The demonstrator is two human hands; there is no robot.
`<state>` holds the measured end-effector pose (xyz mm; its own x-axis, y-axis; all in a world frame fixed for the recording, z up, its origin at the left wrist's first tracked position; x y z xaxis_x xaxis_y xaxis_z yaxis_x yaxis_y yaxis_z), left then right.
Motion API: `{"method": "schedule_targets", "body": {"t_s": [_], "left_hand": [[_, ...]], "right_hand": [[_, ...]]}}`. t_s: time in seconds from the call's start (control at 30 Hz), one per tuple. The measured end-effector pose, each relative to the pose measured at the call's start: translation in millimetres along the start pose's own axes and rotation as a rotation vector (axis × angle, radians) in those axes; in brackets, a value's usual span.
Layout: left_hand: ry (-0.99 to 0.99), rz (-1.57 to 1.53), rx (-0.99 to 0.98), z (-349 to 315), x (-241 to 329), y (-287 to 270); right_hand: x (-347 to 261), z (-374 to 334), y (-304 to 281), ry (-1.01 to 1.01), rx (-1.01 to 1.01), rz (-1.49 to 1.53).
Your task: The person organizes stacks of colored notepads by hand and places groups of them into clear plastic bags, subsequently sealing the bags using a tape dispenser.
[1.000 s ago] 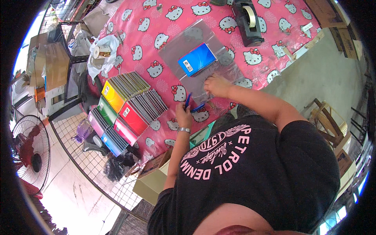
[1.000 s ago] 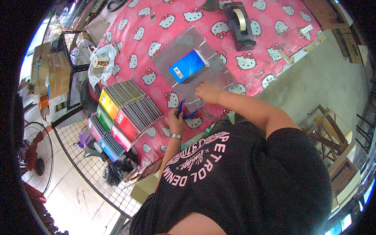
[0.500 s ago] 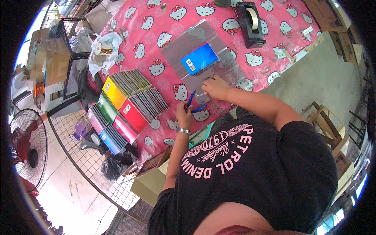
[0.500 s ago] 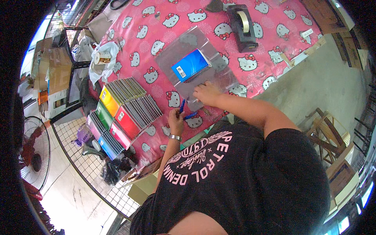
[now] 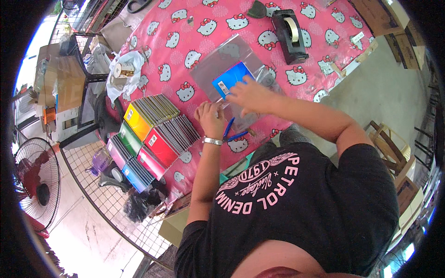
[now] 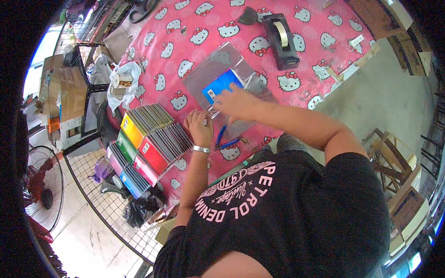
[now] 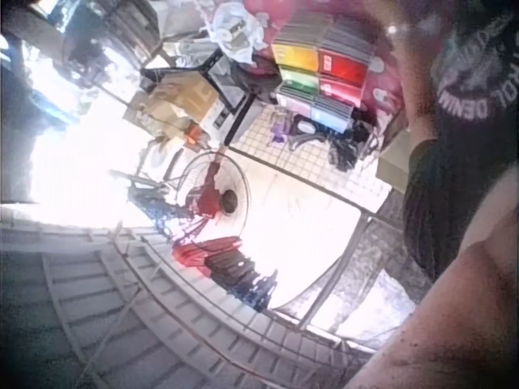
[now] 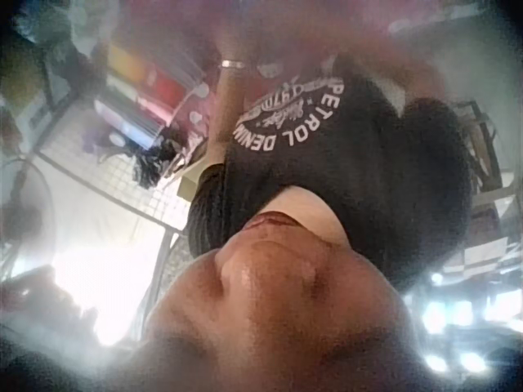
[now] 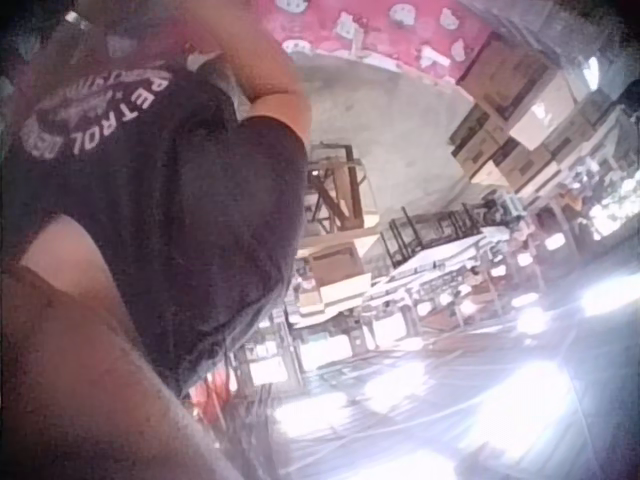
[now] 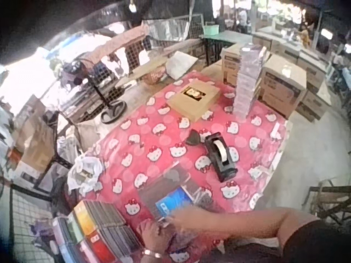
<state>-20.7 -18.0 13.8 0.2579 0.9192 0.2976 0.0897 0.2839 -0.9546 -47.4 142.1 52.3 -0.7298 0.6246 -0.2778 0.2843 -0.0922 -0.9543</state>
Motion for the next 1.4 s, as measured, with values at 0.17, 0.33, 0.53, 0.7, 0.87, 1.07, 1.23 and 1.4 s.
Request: {"method": "schedule_targets", "body": {"t_s": [0.17, 0.33, 0.53, 0.7, 0.87, 1.07, 1.23, 1.4], "left_hand": [[-0.480, -0.733, -0.226, 7, -74, 33], [-0.119, -0.056, 0.168, 8, 13, 24], [-0.007, 0.076, -0.206, 15, 73, 74], [-0.065, 0.115, -0.196, 22, 76, 76], [-0.092, 0.103, -0.250, 22, 78, 77], [-0.102, 0.061, -0.229, 23, 74, 70], [0.012, 0.061, -0.151, 26, 56, 68], [-0.065, -0.002, 0.201, 60, 32, 36]], "right_hand": [[129, 4, 26, 0.256, -0.109, 0.442], [184, -4, 65, 0.329, -0.385, 1.068], [174, 31, 39, 0.143, -0.134, 0.615], [141, 110, 19, 0.218, 0.067, 0.091], [147, 135, 46, 0.052, -0.048, -0.166], [141, 139, 32, -0.010, -0.057, 0.003], [114, 106, 3, 0.008, -0.146, 0.227], [64, 37, 23, 0.122, 0.265, 0.039]]}}
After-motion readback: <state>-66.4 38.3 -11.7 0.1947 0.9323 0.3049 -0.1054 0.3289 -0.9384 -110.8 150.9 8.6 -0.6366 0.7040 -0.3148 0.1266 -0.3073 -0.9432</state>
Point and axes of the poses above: each hand's wrist, its own z-axis towards the middle knuckle, its own y-axis out of the palm, x = y × z, the point moved 5 cm from there along z, towards the middle knuckle, and after that the axes turned 13 degrees about -x, right-handed, at the moved point
